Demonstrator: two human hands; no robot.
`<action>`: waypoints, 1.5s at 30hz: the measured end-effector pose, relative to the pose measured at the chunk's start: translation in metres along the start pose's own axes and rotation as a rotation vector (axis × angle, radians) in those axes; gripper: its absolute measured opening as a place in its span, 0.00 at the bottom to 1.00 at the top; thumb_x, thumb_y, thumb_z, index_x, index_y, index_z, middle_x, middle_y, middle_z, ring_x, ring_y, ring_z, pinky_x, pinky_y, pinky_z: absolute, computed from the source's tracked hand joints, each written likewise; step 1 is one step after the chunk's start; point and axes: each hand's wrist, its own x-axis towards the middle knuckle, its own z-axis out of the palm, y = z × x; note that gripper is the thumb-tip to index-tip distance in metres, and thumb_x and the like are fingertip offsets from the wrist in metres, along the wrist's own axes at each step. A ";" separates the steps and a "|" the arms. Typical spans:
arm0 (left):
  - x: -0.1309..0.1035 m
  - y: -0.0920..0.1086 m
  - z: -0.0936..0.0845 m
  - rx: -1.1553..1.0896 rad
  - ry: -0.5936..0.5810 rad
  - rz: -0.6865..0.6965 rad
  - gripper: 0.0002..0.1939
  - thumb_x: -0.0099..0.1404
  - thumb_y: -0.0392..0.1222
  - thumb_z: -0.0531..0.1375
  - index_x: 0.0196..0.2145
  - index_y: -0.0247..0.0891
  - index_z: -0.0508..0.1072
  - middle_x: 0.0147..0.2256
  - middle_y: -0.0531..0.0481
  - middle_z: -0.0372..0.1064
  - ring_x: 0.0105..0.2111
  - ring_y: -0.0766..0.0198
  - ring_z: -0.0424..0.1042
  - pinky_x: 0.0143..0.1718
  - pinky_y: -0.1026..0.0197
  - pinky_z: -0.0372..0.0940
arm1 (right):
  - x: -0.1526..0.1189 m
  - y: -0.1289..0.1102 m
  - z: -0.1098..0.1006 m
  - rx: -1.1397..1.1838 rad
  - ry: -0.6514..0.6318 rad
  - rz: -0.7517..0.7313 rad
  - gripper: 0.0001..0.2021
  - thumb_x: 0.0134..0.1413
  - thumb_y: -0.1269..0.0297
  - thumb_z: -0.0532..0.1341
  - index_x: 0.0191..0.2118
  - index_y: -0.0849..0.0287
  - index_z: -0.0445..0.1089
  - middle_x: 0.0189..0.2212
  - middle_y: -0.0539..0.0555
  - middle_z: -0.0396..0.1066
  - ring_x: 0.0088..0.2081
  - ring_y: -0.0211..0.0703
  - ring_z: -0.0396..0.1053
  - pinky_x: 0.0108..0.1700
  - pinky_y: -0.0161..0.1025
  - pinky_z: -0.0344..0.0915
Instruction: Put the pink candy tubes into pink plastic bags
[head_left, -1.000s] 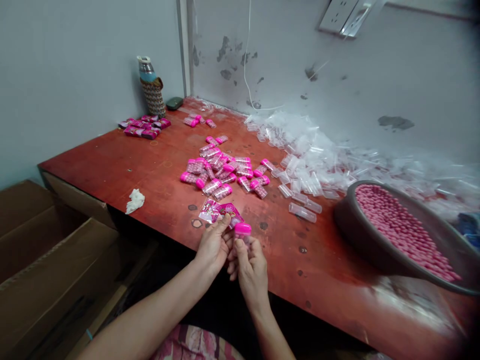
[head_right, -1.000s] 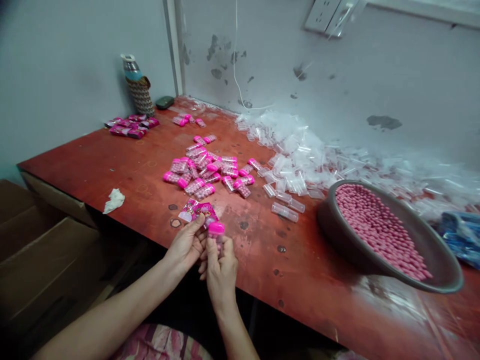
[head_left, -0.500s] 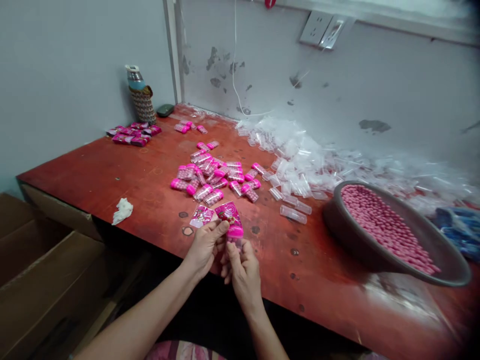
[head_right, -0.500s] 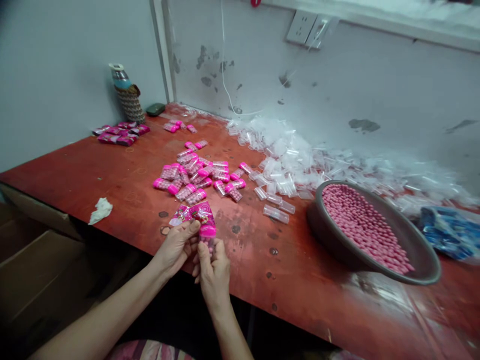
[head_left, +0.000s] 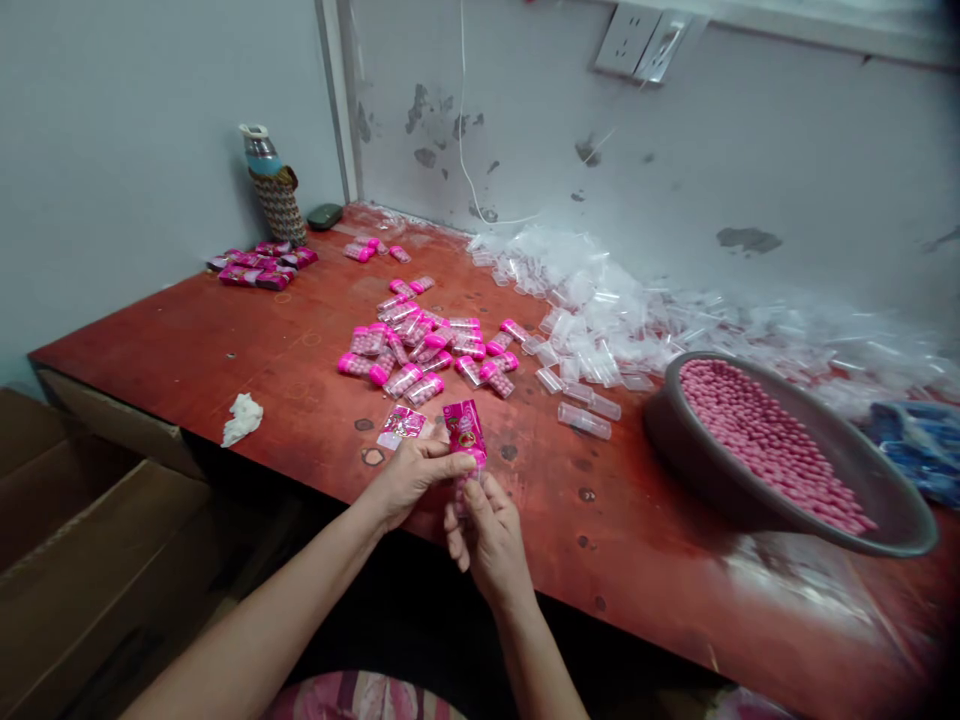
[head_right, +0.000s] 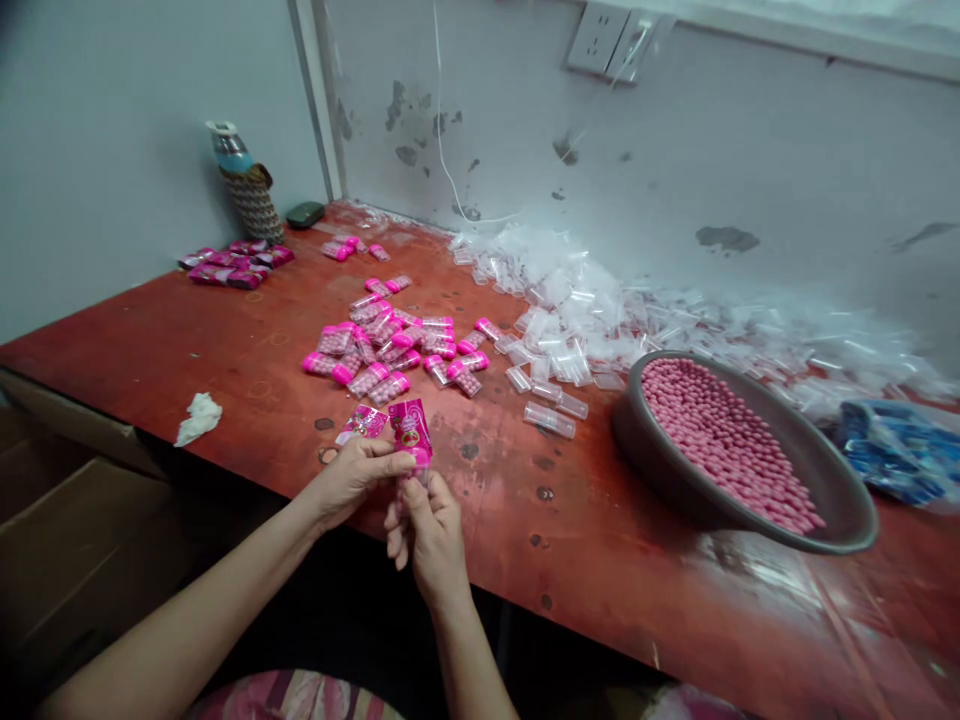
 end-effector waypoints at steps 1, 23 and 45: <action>-0.001 0.000 0.000 0.017 -0.020 -0.008 0.13 0.49 0.44 0.63 0.20 0.30 0.69 0.13 0.50 0.64 0.13 0.66 0.64 0.15 0.66 0.59 | 0.000 -0.001 0.000 -0.033 0.027 -0.012 0.11 0.56 0.56 0.51 0.30 0.58 0.56 0.18 0.44 0.63 0.11 0.27 0.56 0.09 0.23 0.49; -0.010 -0.014 0.008 -0.207 0.124 0.076 0.10 0.51 0.42 0.62 0.24 0.31 0.68 0.16 0.54 0.62 0.12 0.71 0.60 0.12 0.68 0.56 | -0.012 0.004 0.000 0.169 0.149 -0.031 0.07 0.50 0.64 0.59 0.34 0.60 0.60 0.24 0.51 0.71 0.19 0.34 0.67 0.19 0.30 0.64; -0.098 0.054 -0.066 -0.232 0.833 0.911 0.29 0.54 0.63 0.49 0.38 0.35 0.71 0.34 0.50 0.73 0.38 0.60 0.70 0.44 0.55 0.63 | 0.013 -0.013 0.002 0.104 0.074 -0.050 0.09 0.48 0.64 0.61 0.33 0.58 0.59 0.22 0.49 0.71 0.19 0.34 0.67 0.19 0.30 0.63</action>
